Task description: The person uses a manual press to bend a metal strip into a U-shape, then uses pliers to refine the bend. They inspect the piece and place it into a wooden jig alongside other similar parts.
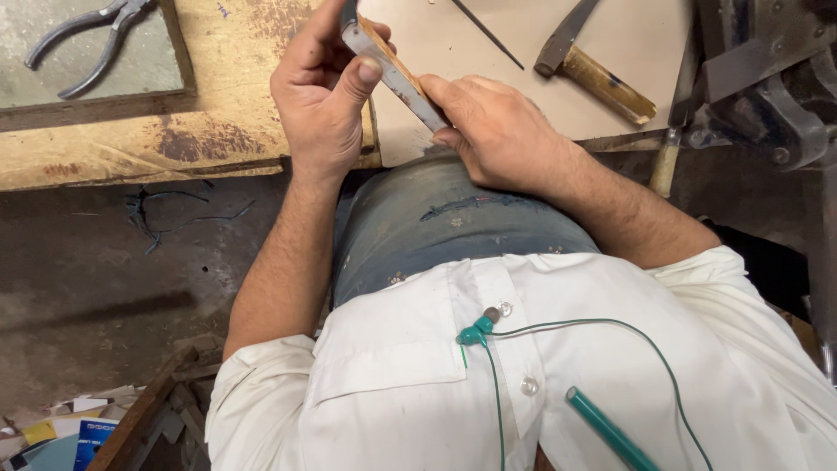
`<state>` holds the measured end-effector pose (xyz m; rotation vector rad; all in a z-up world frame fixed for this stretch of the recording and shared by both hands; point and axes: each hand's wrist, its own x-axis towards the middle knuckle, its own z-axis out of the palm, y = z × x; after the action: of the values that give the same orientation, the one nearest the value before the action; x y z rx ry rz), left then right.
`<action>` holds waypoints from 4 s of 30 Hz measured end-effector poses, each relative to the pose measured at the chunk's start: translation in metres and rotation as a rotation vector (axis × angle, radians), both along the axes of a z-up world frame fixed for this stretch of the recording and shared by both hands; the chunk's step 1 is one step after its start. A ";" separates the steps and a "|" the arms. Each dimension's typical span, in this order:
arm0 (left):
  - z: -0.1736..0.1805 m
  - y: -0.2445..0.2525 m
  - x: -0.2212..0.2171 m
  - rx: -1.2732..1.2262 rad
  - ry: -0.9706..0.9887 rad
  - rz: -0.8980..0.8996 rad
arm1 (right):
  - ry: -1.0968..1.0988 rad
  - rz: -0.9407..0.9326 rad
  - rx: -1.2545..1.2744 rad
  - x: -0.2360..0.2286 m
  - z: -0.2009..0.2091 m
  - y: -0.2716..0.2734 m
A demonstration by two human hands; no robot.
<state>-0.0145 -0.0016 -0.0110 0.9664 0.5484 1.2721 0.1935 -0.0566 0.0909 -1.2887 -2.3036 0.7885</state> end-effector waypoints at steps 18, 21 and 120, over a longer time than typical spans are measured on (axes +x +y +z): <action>-0.039 -0.055 0.004 -0.255 -0.217 0.240 | 0.345 0.077 -0.486 -0.016 -0.035 0.015; -0.037 -0.068 -0.016 -0.253 -0.113 0.320 | 0.329 0.150 -0.562 -0.034 -0.039 0.023; -0.051 0.281 -0.499 0.547 0.949 0.230 | -0.098 -0.385 -0.294 -0.414 -0.097 0.253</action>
<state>-0.5138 0.2790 -0.0622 2.0415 1.0855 1.1257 -0.2206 0.1960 -0.0058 -1.8651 -1.9620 0.9661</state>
